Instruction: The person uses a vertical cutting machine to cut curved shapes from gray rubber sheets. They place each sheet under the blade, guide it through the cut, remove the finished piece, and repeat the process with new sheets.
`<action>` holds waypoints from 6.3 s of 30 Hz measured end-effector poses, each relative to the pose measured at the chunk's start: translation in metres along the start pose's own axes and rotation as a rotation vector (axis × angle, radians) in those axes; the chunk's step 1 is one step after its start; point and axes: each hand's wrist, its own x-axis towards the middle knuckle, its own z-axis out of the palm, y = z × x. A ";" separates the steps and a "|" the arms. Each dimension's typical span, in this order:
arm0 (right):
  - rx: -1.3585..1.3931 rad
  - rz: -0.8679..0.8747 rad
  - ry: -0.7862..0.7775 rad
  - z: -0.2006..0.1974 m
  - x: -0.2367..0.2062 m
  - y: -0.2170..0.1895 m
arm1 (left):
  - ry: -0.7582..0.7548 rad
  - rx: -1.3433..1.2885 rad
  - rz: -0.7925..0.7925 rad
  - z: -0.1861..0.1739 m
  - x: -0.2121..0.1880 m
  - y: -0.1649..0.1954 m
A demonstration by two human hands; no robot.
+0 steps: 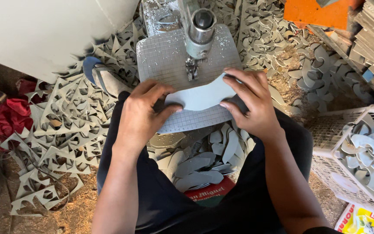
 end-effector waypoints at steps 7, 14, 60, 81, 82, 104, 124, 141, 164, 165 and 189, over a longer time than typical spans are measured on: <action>-0.023 0.041 -0.046 0.008 0.003 0.010 | 0.022 0.062 0.032 0.003 0.001 -0.005; -0.044 0.081 -0.049 0.014 0.011 0.019 | 0.026 0.027 -0.090 0.011 0.006 -0.010; -0.068 0.091 -0.024 0.026 0.017 0.028 | 0.044 -0.008 -0.042 0.014 0.023 -0.032; -0.102 0.135 -0.068 0.025 0.017 0.012 | 0.067 -0.096 0.035 0.013 0.052 -0.076; -0.108 0.135 -0.066 0.025 0.017 0.012 | 0.069 -0.098 0.023 0.013 0.053 -0.078; -0.286 0.164 -0.079 0.039 0.014 -0.002 | 0.145 0.320 -0.017 0.032 0.022 -0.017; -0.054 0.181 -0.070 0.024 0.002 0.001 | -0.039 0.297 -0.072 0.037 0.037 -0.018; -0.219 0.132 -0.017 0.036 0.006 -0.021 | -0.237 0.189 0.011 0.020 0.062 -0.041; -0.267 0.251 0.046 0.057 0.013 -0.039 | -0.080 0.193 0.035 0.034 0.025 -0.023; -0.264 0.254 0.049 0.059 0.013 -0.040 | -0.076 0.209 0.035 0.035 0.022 -0.020; -0.198 0.161 -0.100 0.049 0.020 -0.017 | -0.273 0.169 -0.033 0.020 0.051 -0.030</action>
